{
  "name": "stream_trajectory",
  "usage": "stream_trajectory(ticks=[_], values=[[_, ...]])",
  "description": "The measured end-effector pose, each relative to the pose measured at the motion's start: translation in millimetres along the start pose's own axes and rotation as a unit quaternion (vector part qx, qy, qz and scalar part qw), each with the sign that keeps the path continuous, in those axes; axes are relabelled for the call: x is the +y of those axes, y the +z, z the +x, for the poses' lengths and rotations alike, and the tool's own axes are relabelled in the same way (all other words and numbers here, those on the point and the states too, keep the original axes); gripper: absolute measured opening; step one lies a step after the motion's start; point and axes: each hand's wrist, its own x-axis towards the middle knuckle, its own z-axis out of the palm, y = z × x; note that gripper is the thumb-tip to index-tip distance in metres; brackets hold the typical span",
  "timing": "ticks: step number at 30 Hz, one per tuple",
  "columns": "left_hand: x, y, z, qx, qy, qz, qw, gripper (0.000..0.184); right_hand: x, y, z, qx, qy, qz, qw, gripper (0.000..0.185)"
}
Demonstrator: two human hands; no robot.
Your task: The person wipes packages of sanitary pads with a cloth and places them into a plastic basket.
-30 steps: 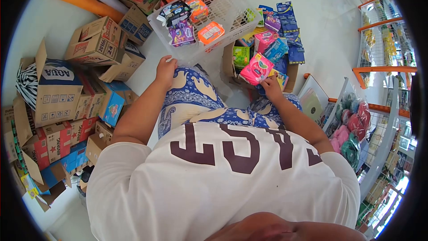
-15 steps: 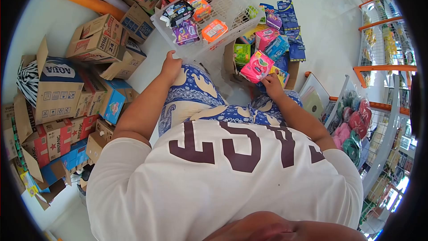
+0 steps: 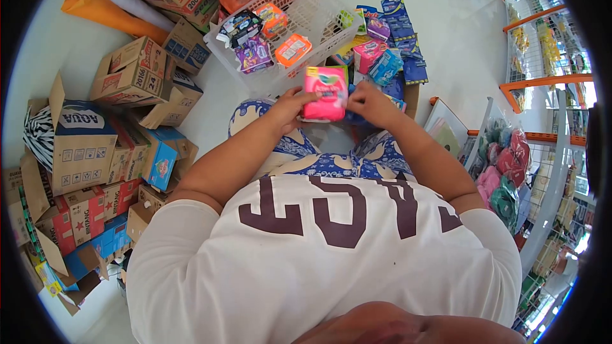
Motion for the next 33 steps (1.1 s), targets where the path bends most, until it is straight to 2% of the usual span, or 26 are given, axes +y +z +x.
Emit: stream_trajectory(ticks=[1,2,3,4,5,6,8,9,10,11,12,13,14,15,16,18,19,20,21,23,24,26,27,28,30,33], values=[[4.7,-3.1,0.1,-0.017,-0.042,-0.048,0.998,0.083,-2.4,-8.9,-0.2,0.060,0.066,-0.002,0.996,0.026],[-5.5,-5.8,5.4,-0.022,-0.039,-0.045,0.998,0.083,-0.3,-5.9,-2.1,0.066,0.067,-0.005,0.996,0.026],[-24.4,-10.9,14.0,-0.003,0.098,0.020,0.995,0.087,0.9,1.6,-2.6,0.233,0.055,0.023,0.971,0.026],[-13.9,-1.2,17.0,0.010,0.244,0.089,0.966,0.092,-4.2,-5.4,3.4,0.405,0.034,0.050,0.912,0.028],[-14.2,1.1,14.7,0.089,0.283,0.202,0.934,0.096,-8.1,-3.4,4.0,0.414,-0.019,0.006,0.910,0.027],[-19.1,-2.5,26.5,0.084,0.283,0.205,0.933,0.096,-18.8,-0.5,4.1,0.419,-0.017,0.005,0.908,0.027],[-42.2,-18.0,54.5,0.089,0.438,0.293,0.846,0.101,-38.0,7.2,2.2,0.386,-0.124,-0.140,0.903,0.029],[-39.2,-13.0,46.8,0.079,0.424,0.323,0.842,0.105,-38.4,10.4,0.6,0.387,-0.120,-0.139,0.904,0.029],[-32.9,-7.6,36.3,0.077,0.422,0.325,0.843,0.105,-38.6,13.2,-0.5,0.339,-0.158,-0.184,0.909,0.031],[-25.6,-2.8,25.5,0.013,0.373,0.262,0.890,0.103,-38.5,15.2,-0.5,0.289,-0.197,-0.229,0.909,0.033],[-22.9,-1.0,19.9,-0.051,0.320,0.196,0.926,0.101,-33.4,15.7,0.7,0.289,-0.195,-0.226,0.910,0.033],[-24.4,-2.5,19.6,-0.052,0.317,0.197,0.926,0.101,-23.1,14.2,2.6,0.284,-0.167,-0.257,0.909,0.035],[-25.8,-3.6,19.2,-0.037,0.316,0.261,0.911,0.098,-12.7,11.3,3.4,0.278,-0.138,-0.288,0.906,0.036],[-27.5,-4.4,20.1,-0.023,0.315,0.324,0.892,0.095,-4.2,5.5,3.1,0.240,-0.065,-0.311,0.917,0.034],[-29.3,-4.0,22.7,-0.026,0.314,0.325,0.892,0.095,3.2,0.7,2.1,0.241,-0.062,-0.311,0.917,0.034],[-31.9,-3.4,26.1,-0.023,0.338,0.358,0.870,0.093,3.7,-7.1,0.2,0.312,-0.010,-0.266,0.912,0.034],[-30.8,-3.8,28.9,-0.023,0.337,0.358,0.870,0.093,-3.2,-8.3,-1.8,0.346,-0.036,-0.243,0.905,0.034],[-30.9,-4.5,31.6,-0.022,0.307,0.301,0.902,0.093,-11.9,-6.2,-3.7,0.343,-0.034,-0.242,0.907,0.034],[-30.9,-3.5,31.1,-0.021,0.276,0.243,0.930,0.093,-22.1,-3.9,-4.8,0.341,-0.105,-0.250,0.900,0.034],[-29.3,-2.5,27.8,-0.052,0.279,0.225,0.932,0.093,-30.9,5.4,-2.0,0.295,-0.223,-0.247,0.896,0.032],[-27.7,-2.7,26.1,-0.082,0.283,0.207,0.933,0.094,-25.8,10.0,0.0,0.295,-0.223,-0.247,0.896,0.032],[-30.5,-5.8,26.0,-0.079,0.291,0.228,0.926,0.094,-13.9,17.6,3.3,0.277,-0.180,-0.278,0.902,0.032],[-29.9,-6.3,26.0,-0.075,0.303,0.269,0.911,0.095,-12.4,11.7,3.2,0.268,-0.113,-0.257,0.922,0.029],[-26.0,-3.0,21.6,-0.072,0.314,0.310,0.895,0.096,2.1,7.0,6.7,0.267,-0.113,-0.257,0.922,0.029],[-24.1,-0.1,17.9,-0.092,0.318,0.321,0.887,0.099,24.5,-0.9,14.1,0.311,-0.015,-0.198,0.930,0.027],[-26.5,-3.4,20.7,-0.125,0.314,0.308,0.889,0.101,19.7,-7.8,11.4,0.349,-0.013,-0.106,0.931,0.029]])
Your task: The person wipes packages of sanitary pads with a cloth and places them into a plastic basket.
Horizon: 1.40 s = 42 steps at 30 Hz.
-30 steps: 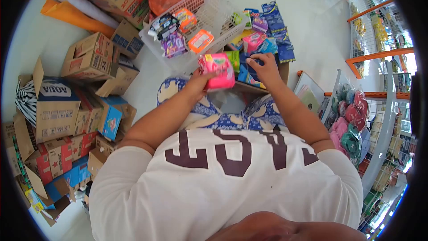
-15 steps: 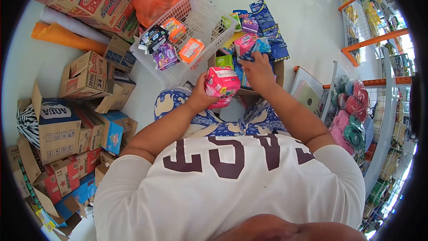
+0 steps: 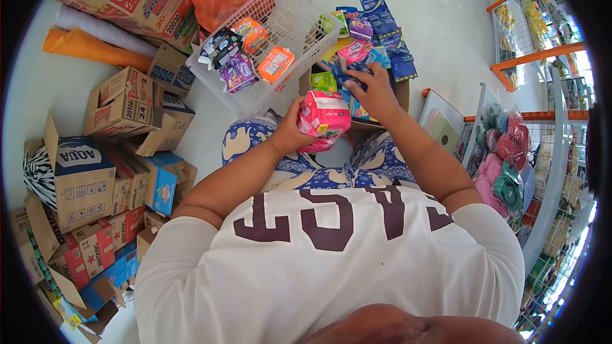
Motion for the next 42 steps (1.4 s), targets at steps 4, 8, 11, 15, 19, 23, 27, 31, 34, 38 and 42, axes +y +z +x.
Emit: stream_trajectory(ticks=[4,8,11,15,19,23,27,31,34,38,42], values=[[-0.7,-0.8,1.7,0.002,0.003,-0.053,0.999,0.106,-28.4,-12.5,-8.6,-0.075,-0.125,0.012,0.989,0.033],[-22.2,-2.7,5.4,-0.015,0.004,-0.049,0.999,0.111,-17.6,-9.5,-4.4,-0.100,-0.105,0.015,0.989,0.028],[-16.4,0.6,2.4,0.151,-0.087,0.107,0.979,0.111,-21.2,-13.8,0.2,-0.052,-0.118,-0.002,0.992,0.023],[-11.2,-20.6,7.2,0.073,-0.324,-0.411,0.849,0.096,-38.5,-16.8,2.5,0.032,-0.150,-0.074,0.985,0.017],[13.5,-24.1,5.4,-0.156,-0.296,-0.562,0.757,0.090,-64.8,-5.0,-15.5,-0.049,-0.243,-0.019,0.969,0.020],[-13.3,-22.3,8.7,-0.062,-0.236,-0.584,0.774,0.068,-86.9,12.7,-30.2,-0.090,-0.302,-0.089,0.945,0.015],[-30.9,-30.6,11.5,-0.029,-0.225,-0.612,0.757,0.057,-87.6,26.1,-32.5,-0.029,-0.345,-0.094,0.933,0.013],[-9.9,-25.2,10.7,0.046,-0.199,-0.614,0.762,0.058,-61.9,23.0,-38.0,-0.132,-0.331,-0.181,0.917,0.017],[-14.8,-27.6,11.2,0.087,-0.205,-0.607,0.763,0.062,-40.1,18.3,-36.0,-0.171,-0.177,-0.197,0.949,0.024],[-12.9,-28.6,9.4,0.061,-0.225,-0.595,0.769,0.062,-40.0,0.1,-19.5,-0.049,-0.095,-0.108,0.988,0.030],[-15.2,-24.3,9.1,0.025,-0.237,-0.546,0.803,0.060,-64.4,2.4,-16.2,-0.034,-0.272,-0.035,0.961,0.036]])
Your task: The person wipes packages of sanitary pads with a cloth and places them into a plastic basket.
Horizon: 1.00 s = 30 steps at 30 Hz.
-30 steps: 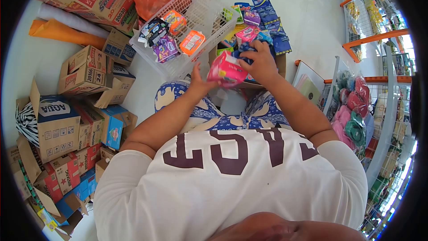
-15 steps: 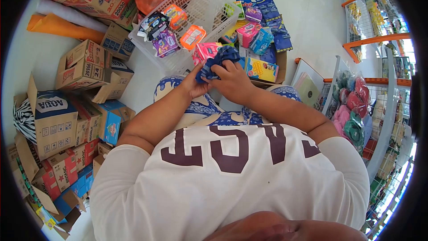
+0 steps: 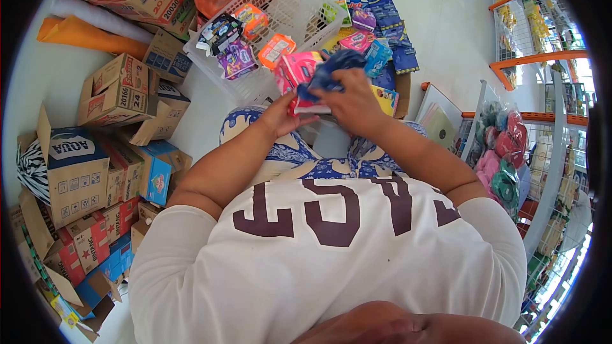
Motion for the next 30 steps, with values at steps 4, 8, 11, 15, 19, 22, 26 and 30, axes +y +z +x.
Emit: stream_trajectory(ticks=[4,8,11,15,19,22,26,30], values=[[-2.8,2.9,-6.2,-0.035,0.003,0.071,0.997,0.060,17.3,3.0,-5.1,-0.020,0.007,0.040,0.999,0.032],[-2.1,10.3,-6.5,-0.017,0.036,0.068,0.997,0.064,48.0,10.3,-15.3,0.015,0.171,0.028,0.985,0.032],[-9.8,20.7,-6.5,-0.015,0.107,0.192,0.975,0.072,16.8,-15.3,6.9,0.073,0.158,0.010,0.985,0.033],[-10.8,34.4,-12.9,-0.055,0.123,0.287,0.948,0.077,19.8,-8.1,1.1,0.014,0.055,-0.015,0.998,0.037],[-14.5,31.2,-12.7,-0.033,0.167,0.408,0.897,0.080,54.1,-1.4,-9.7,-0.035,0.188,-0.071,0.979,0.040],[-14.0,30.0,-12.1,-0.027,0.156,0.415,0.896,0.083,41.2,-15.9,-4.8,0.102,0.151,-0.016,0.983,0.038],[-14.5,22.7,-5.7,-0.028,0.154,0.398,0.904,0.091,30.8,-4.7,-8.8,0.013,0.048,-0.027,0.998,0.032],[-18.5,25.3,-6.0,-0.004,0.315,0.613,0.724,0.092,59.8,12.8,-21.7,-0.030,0.250,-0.068,0.965,0.020]])
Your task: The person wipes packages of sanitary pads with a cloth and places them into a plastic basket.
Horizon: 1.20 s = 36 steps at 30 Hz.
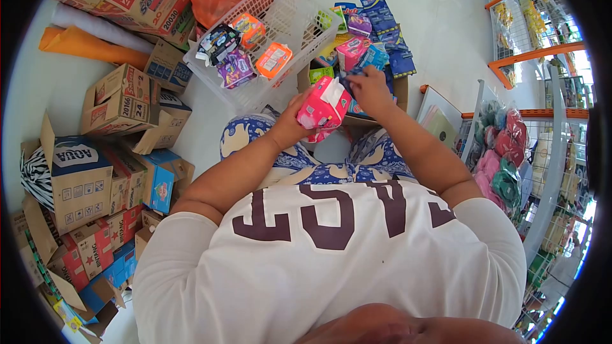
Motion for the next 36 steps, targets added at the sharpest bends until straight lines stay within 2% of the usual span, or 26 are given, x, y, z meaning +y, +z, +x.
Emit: stream_trajectory(ticks=[1,3,4,6,9,11,13,15,16,17,18,19,20,22,24,25,26,27,28,29,30,31,32,33,34,36], values=[[1.6,0.2,-0.6,0.000,0.000,0.000,1.000,0.092,5.7,3.0,1.9,0.000,0.000,0.000,1.000,0.020],[3.8,1.3,-3.9,0.068,-0.020,0.115,0.991,0.089,8.1,-1.7,7.3,-0.087,0.140,0.146,0.976,0.027],[4.7,2.3,-6.5,0.067,-0.022,0.114,0.991,0.089,0.8,-4.2,6.0,-0.088,0.141,0.146,0.975,0.027],[6.9,2.8,-4.7,0.119,0.013,0.252,0.960,0.086,-15.4,-9.2,4.2,-0.091,0.139,0.141,0.976,0.048],[7.9,2.6,-4.4,0.120,0.041,0.277,0.953,0.085,-22.0,-15.9,7.2,-0.121,0.136,0.136,0.974,0.050],[3.4,2.4,-4.9,0.115,0.039,0.290,0.949,0.087,-19.1,-15.9,6.5,-0.127,0.133,0.158,0.970,0.042],[9.0,1.5,-5.1,0.109,0.038,0.303,0.946,0.089,-15.7,-12.7,4.2,-0.116,0.093,0.182,0.972,0.034],[16.2,1.5,-7.2,0.065,0.000,0.318,0.946,0.105,-12.1,-15.7,7.0,-0.079,0.065,0.142,0.985,0.029],[13.5,1.5,-6.5,0.066,0.000,0.318,0.946,0.105,-12.6,-18.1,9.2,-0.041,0.036,0.102,0.993,0.025],[8.1,1.4,-5.6,0.097,0.014,0.278,0.956,0.115,-12.8,-22.6,11.0,-0.040,0.035,0.102,0.993,0.025],[3.2,0.5,-4.5,0.128,0.028,0.237,0.963,0.125,-18.7,-35.6,15.5,-0.027,-0.040,0.033,0.998,0.021],[-0.1,-0.9,-2.7,0.129,0.027,0.237,0.963,0.125,-23.4,-45.8,18.2,-0.014,-0.114,-0.035,0.993,0.017],[-3.8,-2.7,-0.4,0.134,0.034,0.191,0.972,0.129,-26.8,-50.6,18.9,-0.015,-0.114,-0.035,0.993,0.017],[-1.8,-4.2,0.1,0.137,0.040,0.144,0.979,0.134,-33.7,-56.2,19.1,-0.070,-0.246,-0.019,0.966,0.015],[2.7,-5.5,-1.8,0.048,0.050,0.126,0.990,0.128,-38.6,-59.1,20.9,-0.084,-0.259,0.026,0.962,0.015],[5.7,-5.6,-1.8,0.048,0.049,0.125,0.990,0.128,-40.6,-58.6,21.8,-0.097,-0.273,0.070,0.954,0.016],[8.5,-4.8,-1.5,-0.007,-0.014,-0.031,0.999,0.121,-41.5,-56.0,21.9,-0.098,-0.274,0.071,0.954,0.016],[9.6,-3.5,-2.4,-0.062,-0.077,-0.187,0.977,0.114,-42.1,-52.0,20.9,-0.085,-0.263,0.069,0.959,0.017],[2.8,-1.1,-3.3,-0.062,-0.079,-0.187,0.977,0.114,-43.6,-47.8,20.3,-0.071,-0.252,0.068,0.963,0.018],[-9.0,1.4,-3.1,-0.036,-0.087,-0.193,0.977,0.103,-47.2,-43.5,19.6,-0.071,-0.252,0.069,0.963,0.018],[-10.1,1.4,-1.8,-0.010,-0.096,-0.199,0.975,0.091,-53.0,-39.2,17.1,0.019,-0.212,0.056,0.975,0.019],[-11.3,1.2,-1.0,-0.010,-0.098,-0.199,0.975,0.091,-58.2,-35.8,13.6,0.109,-0.170,0.042,0.979,0.020],[-12.4,1.2,-0.6,0.030,-0.128,-0.213,0.968,0.083,-63.4,-33.4,8.9,0.107,-0.169,0.043,0.979,0.020],[-6.9,-0.8,1.1,0.069,-0.156,-0.226,0.959,0.075,-68.8,-31.5,4.6,0.118,-0.229,0.043,0.965,0.020],[7.5,-4.0,2.5,0.087,-0.137,-0.167,0.972,0.067,-71.9,-29.7,0.9,0.127,-0.288,0.043,0.948,0.022],[3.0,-4.0,0.9,0.063,-0.096,-0.160,0.980,0.068,-70.9,-20.7,-6.5,0.075,-0.313,0.024,0.946,0.022]])
